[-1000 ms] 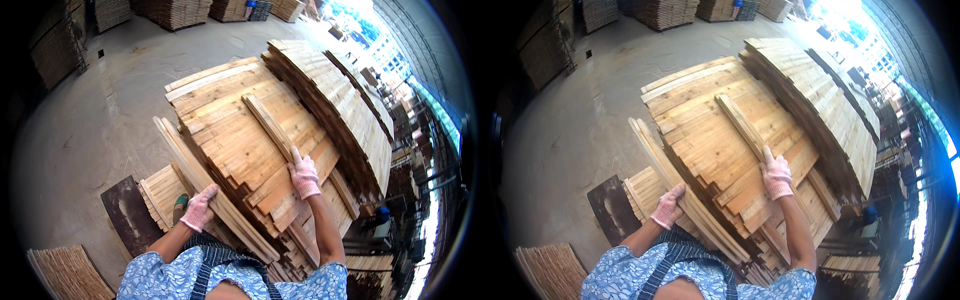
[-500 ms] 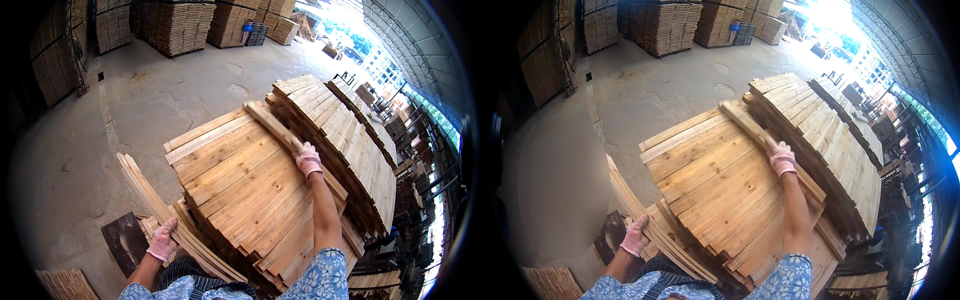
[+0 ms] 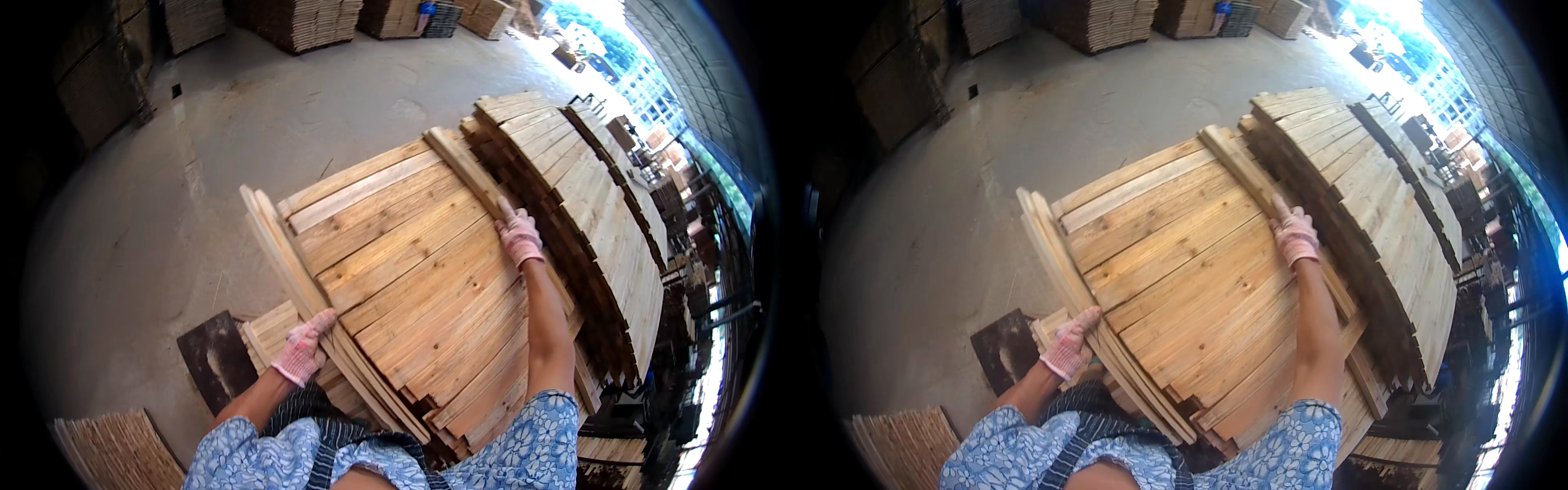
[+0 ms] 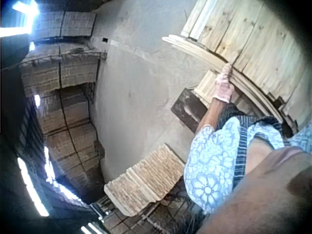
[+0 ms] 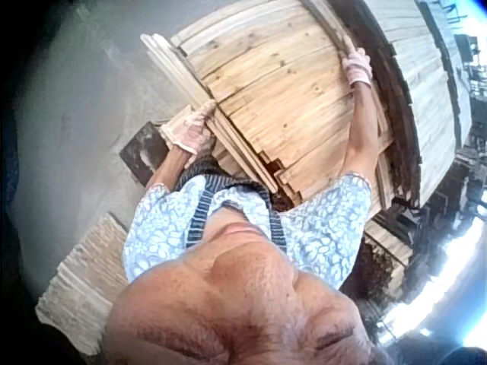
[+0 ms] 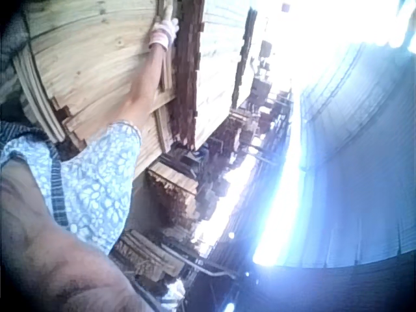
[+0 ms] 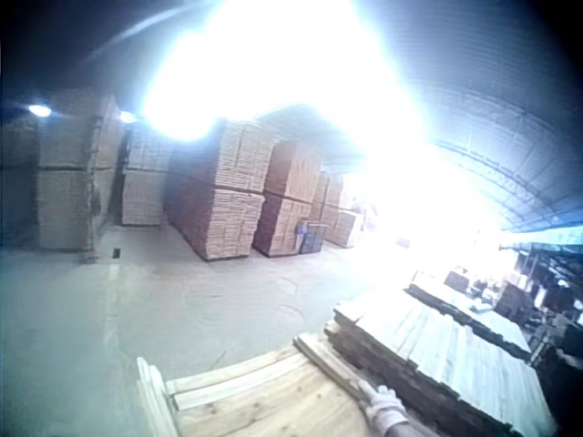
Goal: The person repeatedly picks up small wooden planks from a large pile and stacks them onto a separate, organized stack. They wear pink gloves and handle the wood by hand, moving back and forth between the two piles.
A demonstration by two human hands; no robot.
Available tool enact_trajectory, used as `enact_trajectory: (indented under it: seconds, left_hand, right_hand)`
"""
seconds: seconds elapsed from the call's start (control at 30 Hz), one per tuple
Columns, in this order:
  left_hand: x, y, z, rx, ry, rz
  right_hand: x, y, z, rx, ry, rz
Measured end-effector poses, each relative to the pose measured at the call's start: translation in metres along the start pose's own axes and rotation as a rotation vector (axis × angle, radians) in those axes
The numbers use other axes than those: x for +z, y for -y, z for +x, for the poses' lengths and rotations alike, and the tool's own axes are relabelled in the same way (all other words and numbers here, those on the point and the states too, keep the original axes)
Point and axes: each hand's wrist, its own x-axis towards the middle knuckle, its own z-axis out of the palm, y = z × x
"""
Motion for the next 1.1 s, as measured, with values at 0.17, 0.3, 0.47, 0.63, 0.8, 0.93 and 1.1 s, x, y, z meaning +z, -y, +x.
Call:
enact_trajectory:
  seconds: [0.17, 0.3, 0.47, 0.63, 0.8, 0.93, 1.1]
  left_hand:
    - [0.008, -0.019, -0.012, -0.118, -0.010, -0.320]
    - [0.012, -0.028, 0.014, 0.165, 0.061, -0.087]
    - [0.023, -0.072, 0.020, -0.066, -0.110, -0.309]
    - [0.047, -0.093, 0.017, -0.087, -0.130, -0.555]
    - [0.038, -0.097, 0.019, 0.910, -0.003, 1.004]
    - [0.051, -0.074, 0.047, 0.060, 0.148, -0.402]
    - [0.039, -0.099, 0.047, -0.176, 0.020, -0.781]
  right_hand:
    - [-0.012, 0.021, -0.036, -0.151, -0.138, -0.273]
    - [-0.026, 0.125, -0.133, -0.651, 0.033, 0.407]
    - [-0.039, 0.158, -0.242, -0.593, 0.514, 0.889]
    - [-0.036, 0.175, -0.305, -0.549, 0.570, 1.101]
    - [-0.057, 0.158, -0.315, -0.422, 0.551, 1.338]
    - [-0.066, 0.127, -0.314, -0.385, 0.423, 1.120]
    - [-0.066, 0.101, -0.326, -0.347, 0.380, 1.039]
